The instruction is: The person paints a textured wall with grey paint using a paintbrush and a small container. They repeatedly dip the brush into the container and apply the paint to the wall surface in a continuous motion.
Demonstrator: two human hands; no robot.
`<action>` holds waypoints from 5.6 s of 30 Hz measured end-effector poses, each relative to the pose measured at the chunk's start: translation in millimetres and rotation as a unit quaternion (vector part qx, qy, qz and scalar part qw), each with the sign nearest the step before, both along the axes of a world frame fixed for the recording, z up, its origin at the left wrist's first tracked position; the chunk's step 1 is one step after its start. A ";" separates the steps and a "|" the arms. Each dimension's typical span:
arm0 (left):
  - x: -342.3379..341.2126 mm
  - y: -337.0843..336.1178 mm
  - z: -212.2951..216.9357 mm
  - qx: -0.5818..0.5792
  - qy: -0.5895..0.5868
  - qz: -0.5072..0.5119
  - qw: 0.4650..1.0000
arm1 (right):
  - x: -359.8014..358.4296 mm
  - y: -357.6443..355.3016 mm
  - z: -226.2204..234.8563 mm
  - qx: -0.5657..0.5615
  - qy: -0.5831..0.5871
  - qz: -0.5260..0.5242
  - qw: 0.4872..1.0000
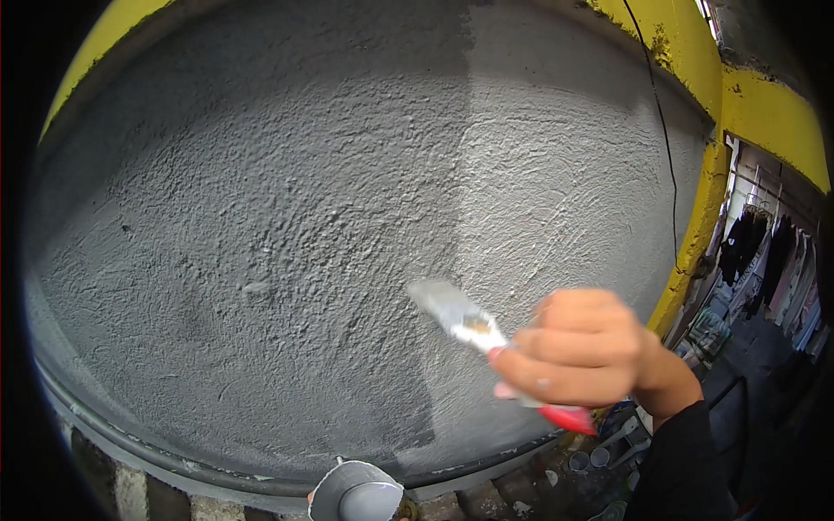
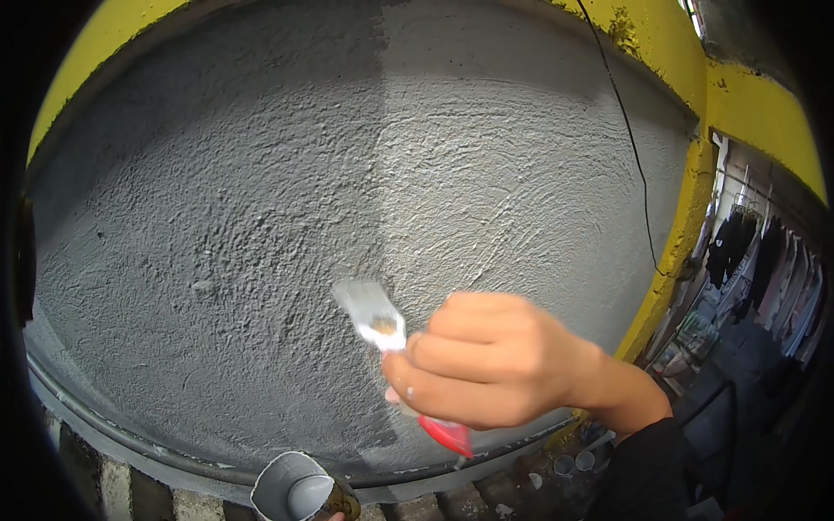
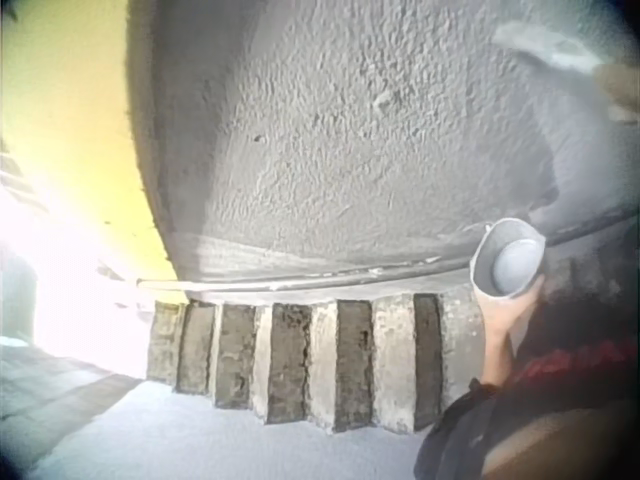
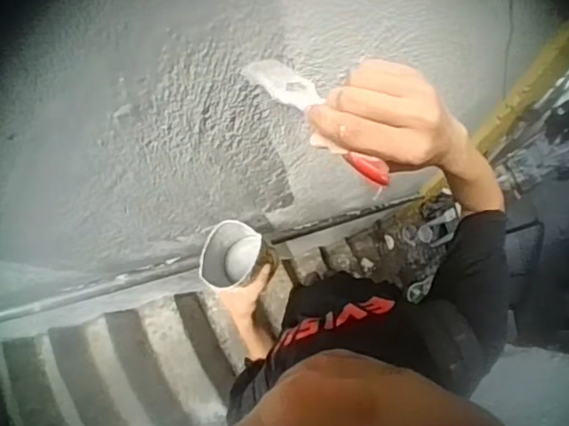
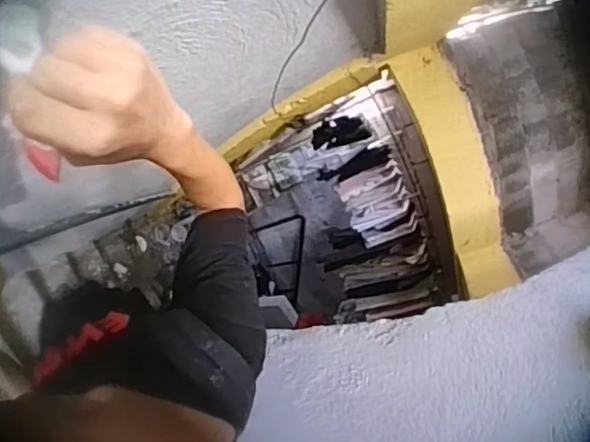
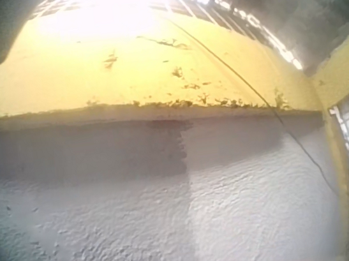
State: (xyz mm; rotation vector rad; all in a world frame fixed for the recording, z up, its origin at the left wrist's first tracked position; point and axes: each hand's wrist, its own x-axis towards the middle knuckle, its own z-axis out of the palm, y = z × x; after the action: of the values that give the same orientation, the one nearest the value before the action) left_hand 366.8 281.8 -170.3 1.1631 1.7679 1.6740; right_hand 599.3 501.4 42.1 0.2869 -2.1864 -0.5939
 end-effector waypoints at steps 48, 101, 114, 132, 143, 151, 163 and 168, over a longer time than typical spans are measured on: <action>-22.0 1.2 -28.8 -0.036 -0.027 0.039 0.998 | -36.8 21.0 -10.6 0.027 0.013 -0.005 1.000; 6.6 28.5 -8.4 0.042 -0.050 -0.072 0.995 | -22.1 24.8 16.6 0.081 0.062 -0.030 0.994; 18.2 29.7 0.0 0.043 -0.063 -0.057 0.995 | -33.7 15.3 -46.9 0.000 -0.030 0.029 0.999; 20.6 49.1 -64.3 0.117 0.189 -0.093 0.970 | -27.0 -20.6 -112.5 -0.525 -0.239 0.099 0.811; 22.1 57.0 -56.0 0.117 0.182 -0.086 0.973 | -34.3 -12.6 -130.4 -0.568 -0.228 0.101 0.784; 19.7 54.6 -51.0 0.051 0.082 -0.169 0.981 | -22.5 -9.3 -122.9 -0.460 -0.176 0.147 0.858; 15.7 58.1 -37.8 0.074 -0.048 -0.125 0.988 | 6.4 -36.4 -134.6 -0.199 0.021 0.021 0.979; 14.4 51.4 -35.6 0.071 -0.068 -0.070 0.993 | -10.9 3.4 -165.3 -0.094 0.048 -0.054 0.993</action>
State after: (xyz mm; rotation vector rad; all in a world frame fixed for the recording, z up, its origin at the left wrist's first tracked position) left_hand 381.1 333.2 -206.0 1.1750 1.4705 1.7737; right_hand 588.4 504.8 -123.2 0.0404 -2.1555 -0.4460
